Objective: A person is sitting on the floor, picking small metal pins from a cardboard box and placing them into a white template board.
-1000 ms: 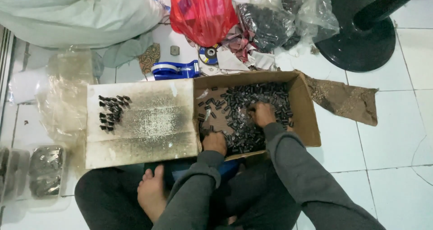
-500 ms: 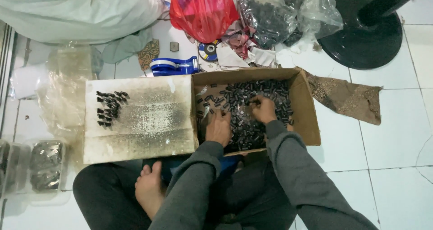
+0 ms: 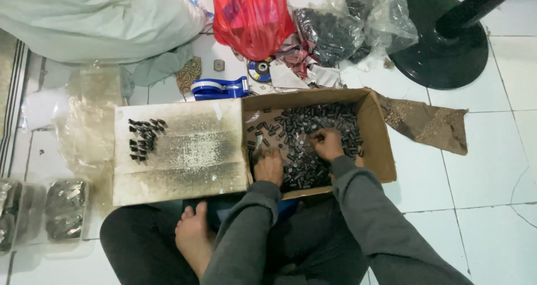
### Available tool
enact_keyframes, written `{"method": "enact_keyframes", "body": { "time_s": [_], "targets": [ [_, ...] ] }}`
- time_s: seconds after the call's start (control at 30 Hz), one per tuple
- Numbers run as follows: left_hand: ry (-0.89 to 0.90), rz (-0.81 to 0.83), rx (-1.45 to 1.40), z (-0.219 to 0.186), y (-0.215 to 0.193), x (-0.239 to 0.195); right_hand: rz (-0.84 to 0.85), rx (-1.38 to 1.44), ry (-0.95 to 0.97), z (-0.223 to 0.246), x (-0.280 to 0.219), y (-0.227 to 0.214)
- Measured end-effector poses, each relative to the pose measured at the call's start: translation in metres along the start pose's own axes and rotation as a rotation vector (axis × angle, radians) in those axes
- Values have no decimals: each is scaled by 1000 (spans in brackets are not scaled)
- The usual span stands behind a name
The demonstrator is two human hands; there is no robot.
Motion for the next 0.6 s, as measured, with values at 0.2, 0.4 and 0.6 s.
{"method": "enact_keyframes", "body": {
  "time_s": [0.2, 0.4, 0.6],
  "targets": [
    [44, -256, -539, -20, -87, -31, 17, 80, 67, 0, -15, -3],
    [150, -450, -1008, -27, -180, -90, -95, 389, -29, 63, -46, -7],
    [143, -543, -1055, 27, -207, -118, -137, 644, -65, 157, -91, 6]
  ]
}}
Point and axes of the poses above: each hand's wrist, its own x-axis towards the middle knuckle, its own y-axis out of the palm, z = x × y, the point moved 5 cm from there along x, towards the middle knuckle, and after that the axes turned 8 degrees about -x, right-handed, at the moved point
